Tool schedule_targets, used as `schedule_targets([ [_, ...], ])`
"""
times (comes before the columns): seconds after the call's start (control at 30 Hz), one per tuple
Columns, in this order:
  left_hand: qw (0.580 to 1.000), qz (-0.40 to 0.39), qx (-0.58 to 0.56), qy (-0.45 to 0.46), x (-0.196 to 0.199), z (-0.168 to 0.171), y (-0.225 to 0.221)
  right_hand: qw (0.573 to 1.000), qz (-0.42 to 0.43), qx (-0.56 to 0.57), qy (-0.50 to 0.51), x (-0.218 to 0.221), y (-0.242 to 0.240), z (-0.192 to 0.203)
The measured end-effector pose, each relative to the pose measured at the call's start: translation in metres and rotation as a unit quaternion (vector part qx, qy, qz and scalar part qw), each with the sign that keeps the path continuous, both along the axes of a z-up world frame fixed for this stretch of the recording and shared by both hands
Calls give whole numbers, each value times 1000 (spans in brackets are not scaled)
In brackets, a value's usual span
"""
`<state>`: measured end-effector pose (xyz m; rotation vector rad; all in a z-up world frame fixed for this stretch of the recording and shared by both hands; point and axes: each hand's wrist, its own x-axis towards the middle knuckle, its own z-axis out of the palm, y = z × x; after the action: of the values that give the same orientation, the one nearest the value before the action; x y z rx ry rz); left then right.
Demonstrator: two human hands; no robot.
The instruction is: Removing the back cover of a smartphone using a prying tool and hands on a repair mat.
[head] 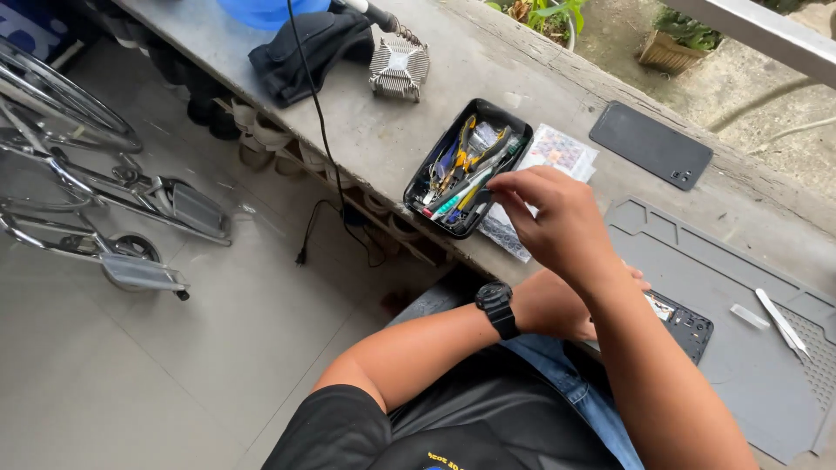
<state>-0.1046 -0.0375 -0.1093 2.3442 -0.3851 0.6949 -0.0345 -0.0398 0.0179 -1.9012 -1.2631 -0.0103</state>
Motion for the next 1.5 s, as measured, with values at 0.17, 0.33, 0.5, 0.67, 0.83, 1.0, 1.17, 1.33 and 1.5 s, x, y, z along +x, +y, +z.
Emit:
schedule_targets([
  [0.17, 998, -43, -6, -41, 0, 26, 8, 997, -56, -18, -50, 15, -41, -13],
  [0.33, 987, -157, -26, -25, 13, 33, 12, 977, -208, -9, 35, 10, -164, -20],
  [0.5, 987, -147, -27, 66, 9, 16, 11, 928, -368, 14, 64, -1, -284, -31],
  [0.67, 988, -140, -9, 66, 8, 19, 7, 921, -384, -35, -60, 14, -332, -45],
  [0.83, 990, -123, 2, 63, 8, 25, 6, 925, -341, -56, -157, 31, -325, -63],
  [1.0, 991, -122, -6, 62, 8, 21, 7, 916, -349, -125, -156, 36, -313, -74],
  [1.17, 993, -112, -5, 47, 7, 22, 4, 949, -313, -23, -14, 35, -265, -60],
  [1.33, 995, -88, -22, 31, -3, 29, 5, 961, -223, 74, 149, 33, -184, -44],
  [1.5, 972, 166, 144, 88, -39, 70, 26, 963, -184, 62, 187, 36, -144, -42],
])
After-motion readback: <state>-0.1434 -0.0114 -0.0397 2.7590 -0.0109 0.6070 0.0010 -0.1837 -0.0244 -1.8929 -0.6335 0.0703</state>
